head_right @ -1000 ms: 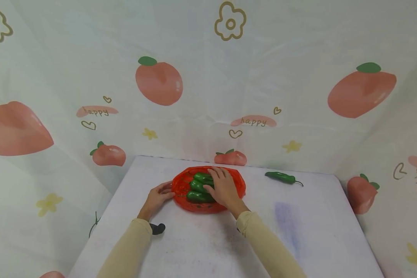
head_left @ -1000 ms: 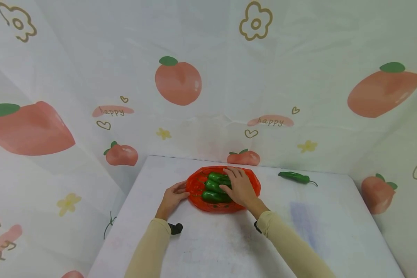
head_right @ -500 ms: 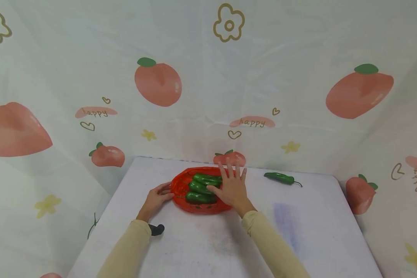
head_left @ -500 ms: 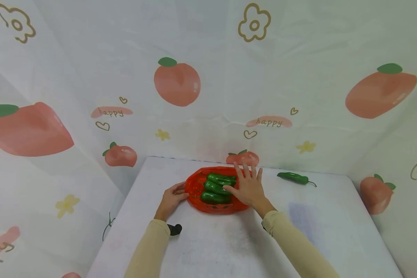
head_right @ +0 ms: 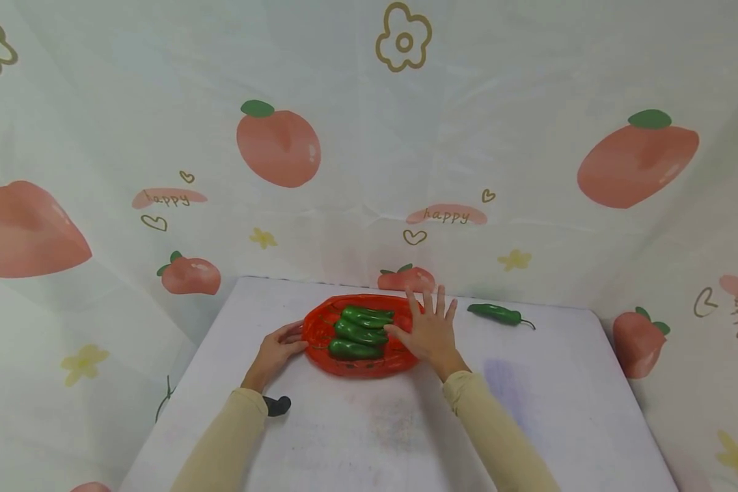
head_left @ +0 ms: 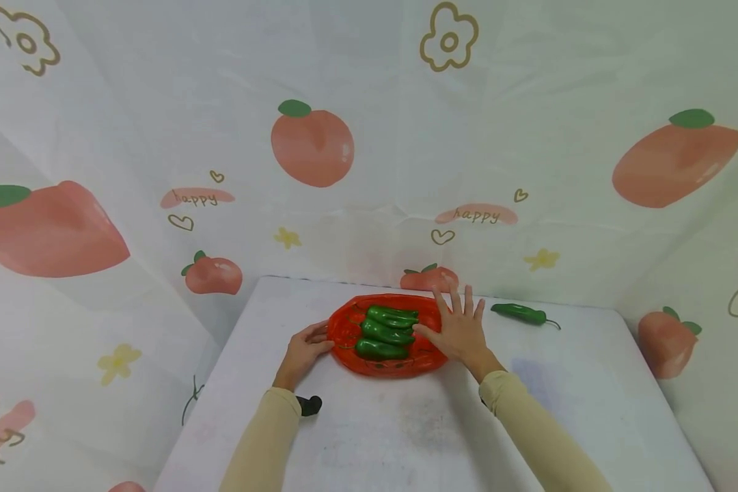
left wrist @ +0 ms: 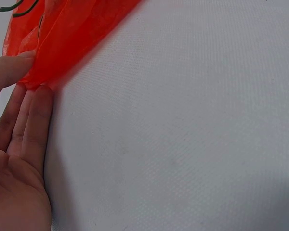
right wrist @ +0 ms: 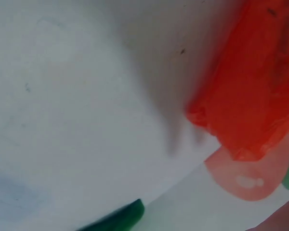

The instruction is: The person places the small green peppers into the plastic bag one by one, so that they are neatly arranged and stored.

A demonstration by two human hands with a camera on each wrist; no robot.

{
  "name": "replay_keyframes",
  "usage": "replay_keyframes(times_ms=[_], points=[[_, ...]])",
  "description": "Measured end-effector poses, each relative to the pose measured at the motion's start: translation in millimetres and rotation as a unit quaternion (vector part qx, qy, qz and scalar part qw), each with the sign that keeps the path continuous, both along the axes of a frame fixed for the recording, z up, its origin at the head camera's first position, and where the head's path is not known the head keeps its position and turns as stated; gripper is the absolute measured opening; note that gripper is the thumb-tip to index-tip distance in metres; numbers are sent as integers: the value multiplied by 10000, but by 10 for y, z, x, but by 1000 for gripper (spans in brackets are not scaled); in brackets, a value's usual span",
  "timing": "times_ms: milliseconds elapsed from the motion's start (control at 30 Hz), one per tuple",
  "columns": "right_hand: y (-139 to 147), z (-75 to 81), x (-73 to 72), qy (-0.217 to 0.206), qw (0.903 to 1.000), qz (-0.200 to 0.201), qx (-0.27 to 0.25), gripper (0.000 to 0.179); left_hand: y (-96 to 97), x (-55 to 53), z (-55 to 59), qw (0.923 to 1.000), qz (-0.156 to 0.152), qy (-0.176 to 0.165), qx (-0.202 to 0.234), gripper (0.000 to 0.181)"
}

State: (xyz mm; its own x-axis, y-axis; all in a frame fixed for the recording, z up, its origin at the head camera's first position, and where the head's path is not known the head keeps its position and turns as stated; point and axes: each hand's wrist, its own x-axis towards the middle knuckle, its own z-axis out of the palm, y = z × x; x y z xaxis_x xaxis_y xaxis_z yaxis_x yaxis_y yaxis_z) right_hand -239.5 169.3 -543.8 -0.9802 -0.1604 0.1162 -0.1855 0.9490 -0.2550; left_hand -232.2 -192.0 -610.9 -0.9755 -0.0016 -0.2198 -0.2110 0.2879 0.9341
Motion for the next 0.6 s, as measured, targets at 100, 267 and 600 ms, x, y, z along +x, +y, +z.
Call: replay_keyframes(times_ms=[100,267,600], points=[[86,3,-13,-105,9999,-92,-31,99,1,-4,5,10000,-2,8,-11,50],[237,-32,-21,-363,9990,-267,-26,99,6,-3,27,10000,-44,6,-10,50],[508,-143,-21,-373,9982,-467,-95,99,10,16,38,10000,-37,42,22,51]])
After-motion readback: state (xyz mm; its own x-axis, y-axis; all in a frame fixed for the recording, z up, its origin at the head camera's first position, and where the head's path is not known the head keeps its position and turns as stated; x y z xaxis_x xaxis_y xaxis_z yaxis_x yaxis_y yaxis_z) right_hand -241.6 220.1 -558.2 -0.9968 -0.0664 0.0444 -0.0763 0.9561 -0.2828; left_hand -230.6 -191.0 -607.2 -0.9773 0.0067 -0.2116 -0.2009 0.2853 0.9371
